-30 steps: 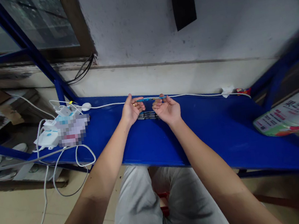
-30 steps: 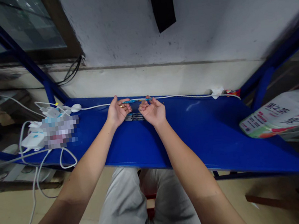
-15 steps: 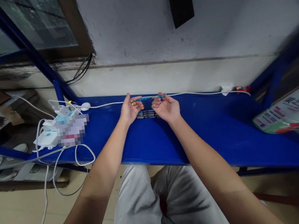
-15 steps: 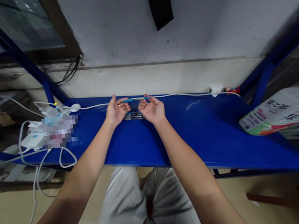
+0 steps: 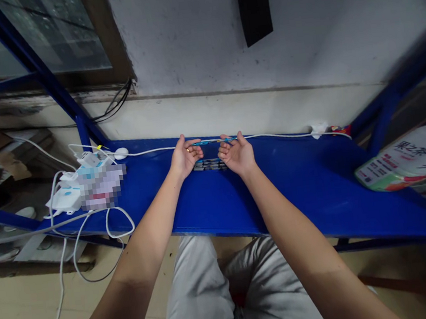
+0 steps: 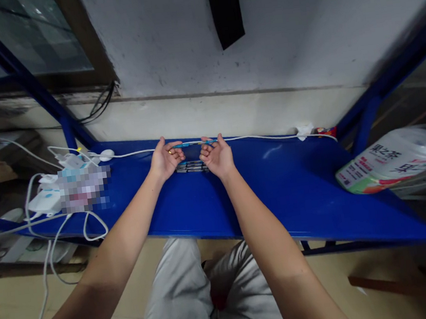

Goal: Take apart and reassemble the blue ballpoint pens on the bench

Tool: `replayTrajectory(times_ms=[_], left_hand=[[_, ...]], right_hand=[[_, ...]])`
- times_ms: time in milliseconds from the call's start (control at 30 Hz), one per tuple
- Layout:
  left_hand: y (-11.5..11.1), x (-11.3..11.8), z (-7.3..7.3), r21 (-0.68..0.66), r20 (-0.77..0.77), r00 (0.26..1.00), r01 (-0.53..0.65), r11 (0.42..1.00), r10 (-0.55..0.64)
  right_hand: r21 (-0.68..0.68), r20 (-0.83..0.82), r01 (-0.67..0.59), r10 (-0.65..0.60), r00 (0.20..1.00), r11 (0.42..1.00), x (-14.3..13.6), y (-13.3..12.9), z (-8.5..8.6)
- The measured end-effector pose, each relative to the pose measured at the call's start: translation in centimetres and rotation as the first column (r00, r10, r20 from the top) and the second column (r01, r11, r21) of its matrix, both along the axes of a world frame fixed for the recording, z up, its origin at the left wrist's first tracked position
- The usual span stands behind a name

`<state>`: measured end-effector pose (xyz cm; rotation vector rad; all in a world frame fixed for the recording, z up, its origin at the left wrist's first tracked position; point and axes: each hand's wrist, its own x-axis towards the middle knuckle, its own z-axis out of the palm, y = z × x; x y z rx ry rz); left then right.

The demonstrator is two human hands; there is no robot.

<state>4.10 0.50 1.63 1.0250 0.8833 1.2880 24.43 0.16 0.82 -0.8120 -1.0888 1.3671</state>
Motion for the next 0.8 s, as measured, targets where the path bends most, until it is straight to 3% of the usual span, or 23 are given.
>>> replayTrajectory(times_ms=[133,267,500,800], left_hand=[[0.1,-0.4,-0.1,0.001,-0.009,0.998,-0.062,0.998,0.062],[0.9,-1.3,-0.6,0.075,-0.249,0.96,-0.111,0.991,0.126],[3.3,-3.2,-2.9,0.338,-0.622,0.73,-0.075,0.938,0.283],[4.7,-3.6,-4.0,0.394,-0.781,0.513,-0.037,0.919,0.356]], right_hand=[[0.044,0.154,0.173,-0.178,0.972,0.984,0.4,1.1,-0.8],[0.139,0.32,0.242,-0.275,0.907,0.96,0.4,1.8,-1.8],[0.251,0.529,0.224,-0.327,0.783,0.942,0.9,3.2,-3.3],[0.31,0.698,0.232,-0.386,0.604,0.922,1.4,3.9,-3.9]])
